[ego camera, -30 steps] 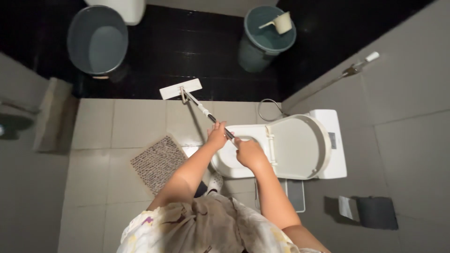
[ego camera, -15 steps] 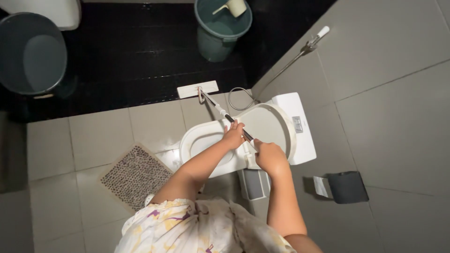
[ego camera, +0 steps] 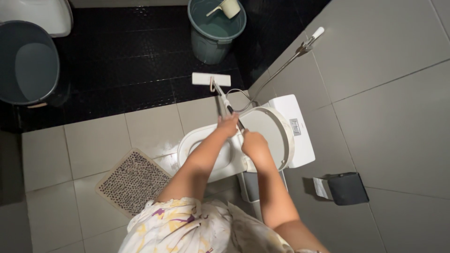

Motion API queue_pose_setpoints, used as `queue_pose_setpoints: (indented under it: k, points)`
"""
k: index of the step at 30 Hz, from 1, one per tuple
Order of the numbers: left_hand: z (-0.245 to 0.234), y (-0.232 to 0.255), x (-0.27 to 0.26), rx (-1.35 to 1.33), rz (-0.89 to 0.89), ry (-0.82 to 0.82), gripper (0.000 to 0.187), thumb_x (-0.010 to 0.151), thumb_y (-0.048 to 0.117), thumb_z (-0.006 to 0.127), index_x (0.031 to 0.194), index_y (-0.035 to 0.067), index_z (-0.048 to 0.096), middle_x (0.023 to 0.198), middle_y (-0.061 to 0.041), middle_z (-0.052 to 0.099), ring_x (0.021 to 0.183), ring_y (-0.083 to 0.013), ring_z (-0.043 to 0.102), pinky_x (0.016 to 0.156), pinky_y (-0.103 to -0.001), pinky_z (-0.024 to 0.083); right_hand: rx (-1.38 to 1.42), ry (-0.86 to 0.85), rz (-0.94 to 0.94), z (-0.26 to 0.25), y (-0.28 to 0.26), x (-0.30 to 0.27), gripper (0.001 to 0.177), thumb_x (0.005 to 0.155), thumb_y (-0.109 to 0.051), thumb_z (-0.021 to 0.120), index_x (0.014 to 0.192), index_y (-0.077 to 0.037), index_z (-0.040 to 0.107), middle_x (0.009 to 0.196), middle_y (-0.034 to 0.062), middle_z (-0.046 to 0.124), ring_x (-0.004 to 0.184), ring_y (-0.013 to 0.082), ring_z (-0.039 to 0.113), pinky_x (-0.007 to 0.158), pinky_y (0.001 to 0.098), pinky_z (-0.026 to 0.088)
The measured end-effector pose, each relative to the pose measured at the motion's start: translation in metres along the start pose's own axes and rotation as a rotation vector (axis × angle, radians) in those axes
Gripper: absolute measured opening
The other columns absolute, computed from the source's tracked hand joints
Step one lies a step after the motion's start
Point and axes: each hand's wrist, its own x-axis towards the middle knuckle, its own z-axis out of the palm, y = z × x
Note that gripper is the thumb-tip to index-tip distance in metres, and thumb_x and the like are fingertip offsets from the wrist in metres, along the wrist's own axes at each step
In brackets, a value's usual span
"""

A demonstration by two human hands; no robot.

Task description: The person lays a mat onto the bathroom floor, mops the floor using a mop, and then disassembles the mop handle.

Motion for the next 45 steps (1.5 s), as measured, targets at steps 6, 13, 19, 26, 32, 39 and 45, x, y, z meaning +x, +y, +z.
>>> queue_pose_setpoints:
  k: [6,13,19,26,32,39,45]
  points:
    - [-0.035,-0.065,-0.035,-0.075,-0.094,0.137,0.087,0.09,0.028,0.069,0.162,0.016,0.022,0.17,-0.012,0.02,0.157,-0.0332,0.015,0.124,-0.06,0.015,-0.048,-0.082,0.094,0.026,0.004,0.054,0.038,0.087,-0.006,0.056,0.124,0.0,0.061,0.1,0.026,0.072,0.096,0.0435,0.07,0.082,0.0527,0.057]
    - [-0.063,-0.112,-0.074,-0.053,-0.1,0.266,0.084,0.091,0.033,0.066,0.162,0.016,0.026,0.169,-0.017,0.02,0.158,-0.0364,0.012,0.124,-0.058,0.009,-0.112,-0.151,-0.036,-0.012,-0.001,-0.043,0.053,0.084,-0.001,0.056,0.137,-0.001,0.057,0.09,0.0254,0.072,0.09,0.0435,0.071,0.079,0.0543,0.056]
    - [-0.076,-0.117,-0.093,-0.083,-0.085,0.368,0.078,0.092,0.034,0.066,0.159,0.013,0.032,0.167,-0.019,0.025,0.157,-0.0374,0.014,0.125,-0.057,0.009,-0.11,-0.135,-0.021,-0.03,-0.004,-0.036,0.06,0.075,0.003,0.058,0.135,-0.005,0.06,0.091,0.0264,0.072,0.092,0.043,0.071,0.082,0.0519,0.057]
    - [-0.078,-0.116,-0.108,-0.097,-0.1,0.412,0.074,0.092,0.034,0.067,0.157,0.013,0.037,0.167,-0.019,0.025,0.157,-0.0372,0.012,0.125,-0.057,0.008,-0.084,-0.116,-0.019,0.049,-0.024,0.047,0.044,0.087,-0.005,0.057,0.131,0.001,0.058,0.1,0.0275,0.071,0.095,0.0449,0.07,0.082,0.053,0.058]
    - [-0.09,-0.141,-0.144,-0.024,-0.15,0.501,0.072,0.091,0.032,0.068,0.155,0.012,0.041,0.167,-0.017,0.026,0.158,-0.0373,0.011,0.124,-0.058,0.007,-0.149,-0.202,-0.164,0.033,-0.041,-0.025,0.053,0.082,-0.004,0.057,0.135,0.002,0.054,0.089,0.0275,0.072,0.087,0.0448,0.071,0.079,0.0535,0.058]
    - [-0.112,-0.163,-0.178,0.026,-0.267,0.61,0.072,0.091,0.03,0.068,0.154,0.012,0.041,0.166,-0.015,0.028,0.157,-0.0375,0.014,0.124,-0.06,0.008,-0.146,-0.222,-0.215,-0.001,-0.066,-0.019,0.052,0.08,-0.004,0.057,0.132,0.001,0.056,0.09,0.0274,0.072,0.088,0.0446,0.071,0.08,0.0531,0.058]
    - [-0.125,-0.163,-0.183,-0.046,-0.124,0.513,0.076,0.084,0.022,0.074,0.153,0.016,0.043,0.166,-0.011,0.03,0.156,-0.0346,0.018,0.125,-0.057,0.012,-0.114,-0.17,-0.237,0.02,-0.139,0.05,0.036,0.081,-0.004,0.058,0.115,0.006,0.066,0.097,0.0277,0.072,0.093,0.0433,0.072,0.085,0.0503,0.058]
